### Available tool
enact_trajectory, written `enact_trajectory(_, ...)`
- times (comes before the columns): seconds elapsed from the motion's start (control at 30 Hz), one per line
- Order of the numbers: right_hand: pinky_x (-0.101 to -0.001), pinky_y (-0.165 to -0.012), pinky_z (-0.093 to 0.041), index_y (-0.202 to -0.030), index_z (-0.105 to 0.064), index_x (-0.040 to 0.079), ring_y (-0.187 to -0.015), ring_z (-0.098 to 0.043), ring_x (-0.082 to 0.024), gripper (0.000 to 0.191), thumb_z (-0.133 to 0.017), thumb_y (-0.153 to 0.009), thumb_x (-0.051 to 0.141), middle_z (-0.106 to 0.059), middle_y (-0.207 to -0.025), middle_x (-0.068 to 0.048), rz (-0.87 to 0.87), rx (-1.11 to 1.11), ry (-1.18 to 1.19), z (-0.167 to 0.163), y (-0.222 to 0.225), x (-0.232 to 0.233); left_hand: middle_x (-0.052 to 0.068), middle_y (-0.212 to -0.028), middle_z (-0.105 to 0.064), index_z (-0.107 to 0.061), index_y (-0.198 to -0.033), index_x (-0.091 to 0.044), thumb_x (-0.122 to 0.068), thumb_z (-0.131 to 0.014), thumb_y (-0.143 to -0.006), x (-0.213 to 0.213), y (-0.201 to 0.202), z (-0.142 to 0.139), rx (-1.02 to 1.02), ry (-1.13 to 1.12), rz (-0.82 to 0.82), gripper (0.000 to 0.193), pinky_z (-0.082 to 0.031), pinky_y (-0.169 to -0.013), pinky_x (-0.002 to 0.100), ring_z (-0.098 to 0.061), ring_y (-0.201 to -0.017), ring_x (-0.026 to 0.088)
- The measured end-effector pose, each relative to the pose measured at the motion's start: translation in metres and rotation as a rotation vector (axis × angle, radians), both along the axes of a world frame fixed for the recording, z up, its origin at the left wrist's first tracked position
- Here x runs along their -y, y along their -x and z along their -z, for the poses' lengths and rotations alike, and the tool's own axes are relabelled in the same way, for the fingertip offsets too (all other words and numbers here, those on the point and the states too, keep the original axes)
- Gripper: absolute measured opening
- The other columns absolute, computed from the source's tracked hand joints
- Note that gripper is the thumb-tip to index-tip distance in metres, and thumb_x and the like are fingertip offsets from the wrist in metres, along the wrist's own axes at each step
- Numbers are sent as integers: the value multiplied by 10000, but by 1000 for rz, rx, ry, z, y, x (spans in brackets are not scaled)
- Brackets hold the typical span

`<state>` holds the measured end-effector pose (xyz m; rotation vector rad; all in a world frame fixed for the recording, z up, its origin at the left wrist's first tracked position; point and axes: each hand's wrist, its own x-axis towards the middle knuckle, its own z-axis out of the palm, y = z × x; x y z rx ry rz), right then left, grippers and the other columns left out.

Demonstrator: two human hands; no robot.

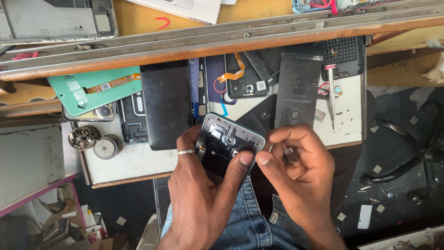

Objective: The person uses a screwdriver to remove screws from the back of a smartphone, then lifts the back cover to expose the battery and internal components. The person continues to unscrew and adjust internal parts while holding the device.

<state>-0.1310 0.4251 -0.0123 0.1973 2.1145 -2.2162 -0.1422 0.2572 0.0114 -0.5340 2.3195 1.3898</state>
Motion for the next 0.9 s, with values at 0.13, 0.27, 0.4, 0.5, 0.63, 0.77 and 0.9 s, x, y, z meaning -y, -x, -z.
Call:
enact_trajectory(0.13, -171, -662, -427, -1245, -535, -10, -777, -505, -24, 354, -735, -953, -5, -611, -943, -38, -53, 5, -5, -1, 2, -6, 86, -647, -704, -389, -1366, 54, -507, -749, -789, 2, 2, -1, -167, 44, 61, 882, -548, -453, 359, -695, -455, 186)
enact_trajectory(0.27, -168, -613, -414, -1241, -524, 11, -767, -519, -30, 381, -724, -917, -6, -655, -977, -58, -103, 97, -80, -8, 5, -14, 219, -965, -647, -381, -1317, 94, -499, -754, -811, 5, 0, 0, -296, 133, 137, 864, -549, -443, 399, -700, -487, 219)
enact_trajectory(0.4, -165, -582, -389, -1247, -518, 8, -736, -499, -26, 378, -716, -926, -17, -667, -959, -74, -126, 97, -77, -9, 5, -18, 261, -1066, -600, -374, -1325, 106, -502, -754, -829, 7, -1, 2, -352, 178, 211, 872, -543, -431, 404, -683, -503, 233)
enact_trajectory(0.5, -161, -608, -386, -1275, -489, 8, -747, -484, -19, 374, -695, -967, -41, -652, -980, -89, -120, -26, 32, -3, 1, -19, 251, -1068, -590, -369, -1325, 111, -500, -750, -830, 6, -1, 1, -357, 155, 221, 873, -542, -419, 392, -682, -496, 220)
enact_trajectory(0.63, -172, -639, -401, -1242, -457, 14, -786, -501, -35, 345, -663, -979, -74, -633, -1020, -118, -62, -86, 35, 5, -9, -19, 207, -1000, -631, -381, -1335, 104, -489, -758, -840, 4, -1, 0, -372, 97, 185, 859, -537, -436, 369, -676, -477, 188)
enact_trajectory(0.77, -167, -642, -386, -1229, -452, 23, -790, -496, -33, 327, -651, -992, -83, -639, -1043, -130, -50, -135, 23, 10, -12, -17, 85, -651, -673, -357, -1388, 56, -488, -771, -816, 2, 1, -2, -165, 10, 141, 892, -521, -440, 365, -675, -448, 177)
enact_trajectory(0.9, -160, -605, -362, -1212, -482, 14, -733, -466, -18, 273, -628, -1002, -80, -625, -1007, -122, -24, -120, 50, 8, -9, -16, 74, -576, -653, -378, -1388, 41, -461, -764, -804, 0, 4, -5, -153, 23, 96, 861, -509, -420, 367, -656, -415, 186)
